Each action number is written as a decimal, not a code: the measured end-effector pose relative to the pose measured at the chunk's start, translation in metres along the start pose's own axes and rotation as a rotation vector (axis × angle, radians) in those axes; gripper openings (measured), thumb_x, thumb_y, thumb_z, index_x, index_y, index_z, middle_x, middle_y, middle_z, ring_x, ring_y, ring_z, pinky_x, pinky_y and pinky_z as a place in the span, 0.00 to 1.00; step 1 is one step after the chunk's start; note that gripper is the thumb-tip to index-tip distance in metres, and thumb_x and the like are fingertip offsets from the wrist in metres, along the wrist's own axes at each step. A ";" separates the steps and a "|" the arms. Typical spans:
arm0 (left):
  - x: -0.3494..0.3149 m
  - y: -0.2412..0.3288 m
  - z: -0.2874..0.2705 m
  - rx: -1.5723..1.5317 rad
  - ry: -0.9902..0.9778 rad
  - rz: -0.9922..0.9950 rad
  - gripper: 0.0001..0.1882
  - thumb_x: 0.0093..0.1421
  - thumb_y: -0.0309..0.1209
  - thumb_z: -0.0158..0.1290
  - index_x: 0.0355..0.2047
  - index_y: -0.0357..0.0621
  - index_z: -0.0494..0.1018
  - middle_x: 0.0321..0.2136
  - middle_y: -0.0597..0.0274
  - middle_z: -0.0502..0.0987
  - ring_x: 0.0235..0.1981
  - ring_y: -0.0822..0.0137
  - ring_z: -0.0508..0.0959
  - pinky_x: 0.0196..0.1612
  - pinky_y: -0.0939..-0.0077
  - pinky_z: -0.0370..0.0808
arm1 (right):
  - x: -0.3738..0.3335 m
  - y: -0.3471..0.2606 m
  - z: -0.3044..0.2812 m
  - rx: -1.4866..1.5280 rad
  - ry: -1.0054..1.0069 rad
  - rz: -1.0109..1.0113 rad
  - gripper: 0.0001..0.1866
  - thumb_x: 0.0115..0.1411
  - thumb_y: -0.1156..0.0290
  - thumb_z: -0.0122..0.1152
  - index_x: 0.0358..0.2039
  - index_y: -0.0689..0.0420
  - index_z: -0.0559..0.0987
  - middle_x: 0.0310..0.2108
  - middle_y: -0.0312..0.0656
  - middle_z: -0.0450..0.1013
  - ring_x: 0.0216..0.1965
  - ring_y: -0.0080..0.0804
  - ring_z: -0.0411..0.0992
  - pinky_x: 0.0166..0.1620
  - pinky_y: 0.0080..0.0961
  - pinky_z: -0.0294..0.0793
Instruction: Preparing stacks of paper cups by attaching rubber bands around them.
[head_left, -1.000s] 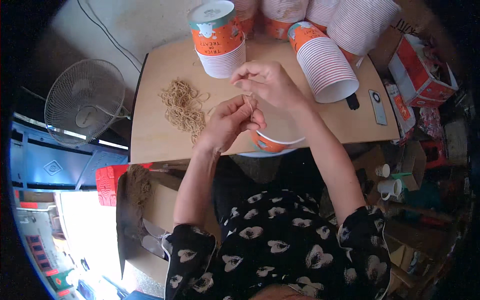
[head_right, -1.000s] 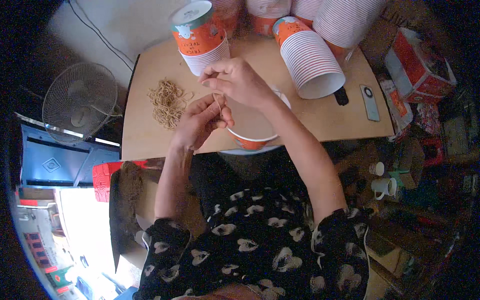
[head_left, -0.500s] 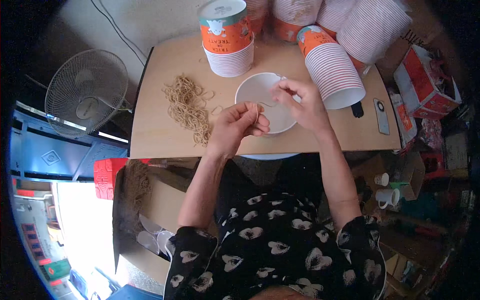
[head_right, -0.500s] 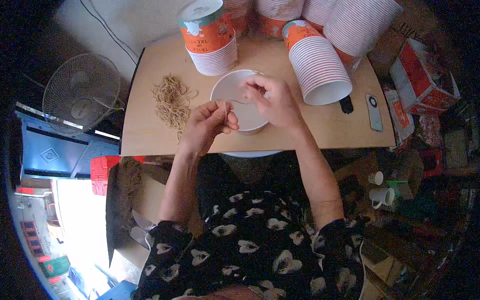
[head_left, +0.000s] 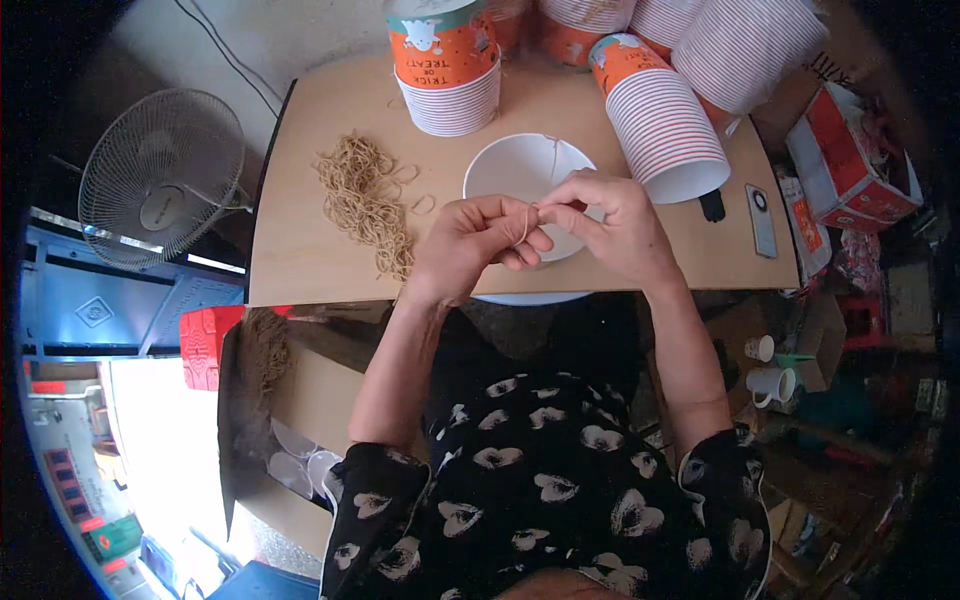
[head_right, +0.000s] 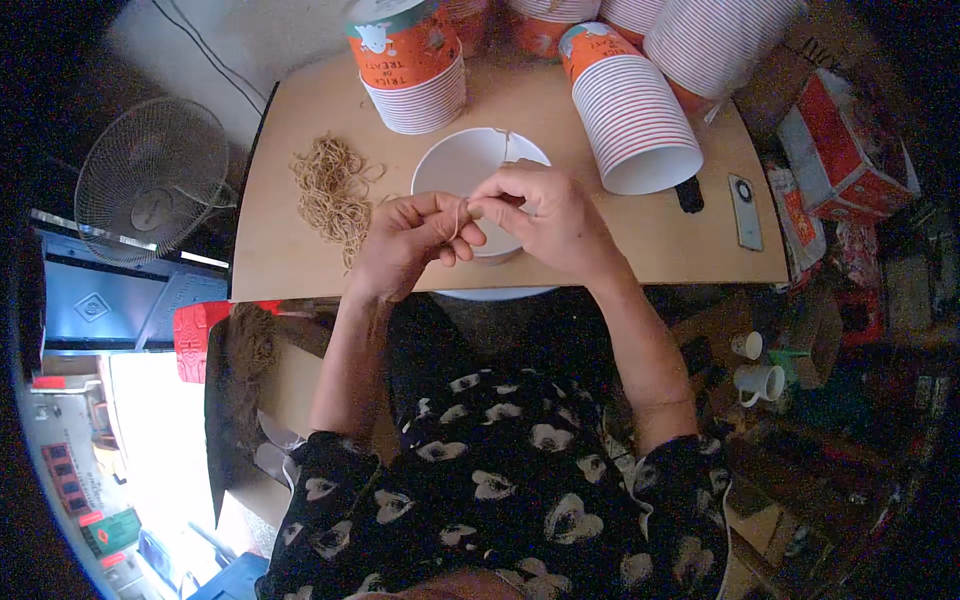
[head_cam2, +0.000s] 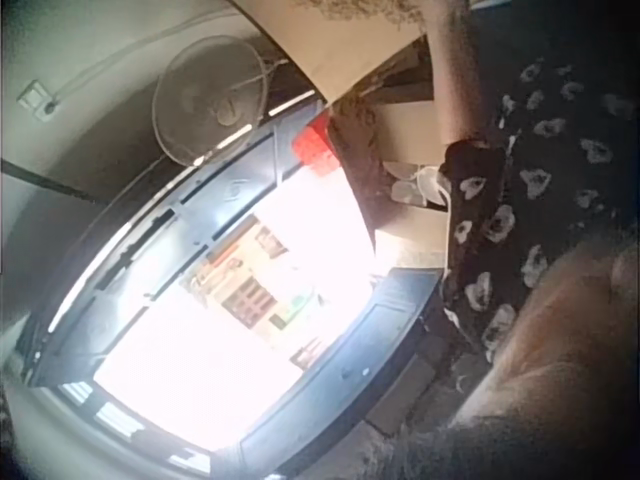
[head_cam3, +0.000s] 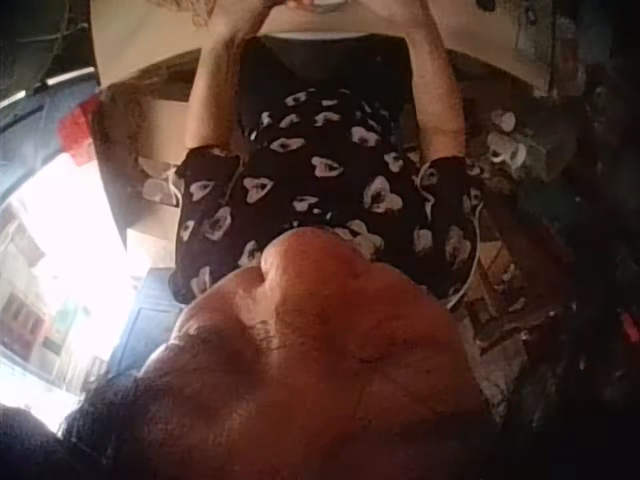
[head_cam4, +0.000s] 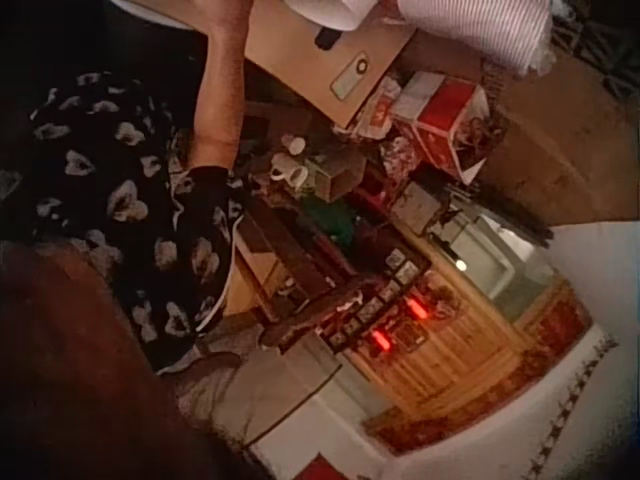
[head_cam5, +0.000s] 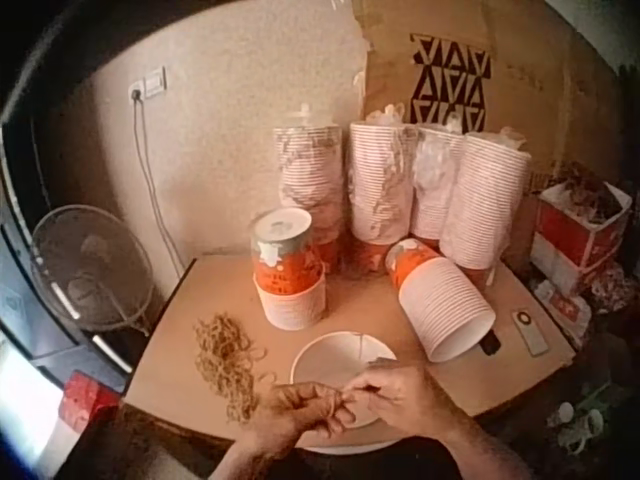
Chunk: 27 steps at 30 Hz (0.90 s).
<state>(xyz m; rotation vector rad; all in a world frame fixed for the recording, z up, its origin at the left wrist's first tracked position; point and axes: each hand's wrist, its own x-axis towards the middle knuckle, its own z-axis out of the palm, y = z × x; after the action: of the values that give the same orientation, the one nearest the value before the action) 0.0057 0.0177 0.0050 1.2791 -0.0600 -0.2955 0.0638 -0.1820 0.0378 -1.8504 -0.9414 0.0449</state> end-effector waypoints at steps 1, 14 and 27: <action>0.000 0.000 0.000 0.001 -0.017 -0.002 0.15 0.69 0.36 0.50 0.42 0.35 0.76 0.31 0.59 0.81 0.26 0.75 0.78 0.31 0.84 0.74 | -0.001 0.000 0.001 0.000 -0.003 0.000 0.05 0.58 0.76 0.63 0.35 0.62 0.80 0.28 0.42 0.76 0.31 0.29 0.76 0.35 0.26 0.74; -0.002 -0.002 0.009 0.261 0.044 0.167 0.18 0.72 0.41 0.42 0.45 0.40 0.75 0.18 0.71 0.69 0.18 0.83 0.66 0.22 0.87 0.63 | -0.005 0.002 0.006 -0.032 0.205 -0.137 0.03 0.63 0.77 0.54 0.37 0.62 0.71 0.40 0.44 0.74 0.33 0.29 0.71 0.35 0.26 0.72; -0.007 0.001 0.007 0.083 -0.058 0.181 0.17 0.72 0.37 0.44 0.50 0.39 0.74 0.28 0.69 0.73 0.28 0.80 0.71 0.27 0.86 0.67 | 0.002 0.011 0.005 0.240 -0.013 0.165 0.07 0.70 0.71 0.46 0.36 0.60 0.68 0.31 0.38 0.73 0.23 0.18 0.66 0.28 0.18 0.69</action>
<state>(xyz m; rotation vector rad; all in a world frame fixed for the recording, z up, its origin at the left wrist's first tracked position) -0.0024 0.0137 0.0087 1.3373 -0.2379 -0.1758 0.0691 -0.1791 0.0275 -1.7015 -0.7548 0.2600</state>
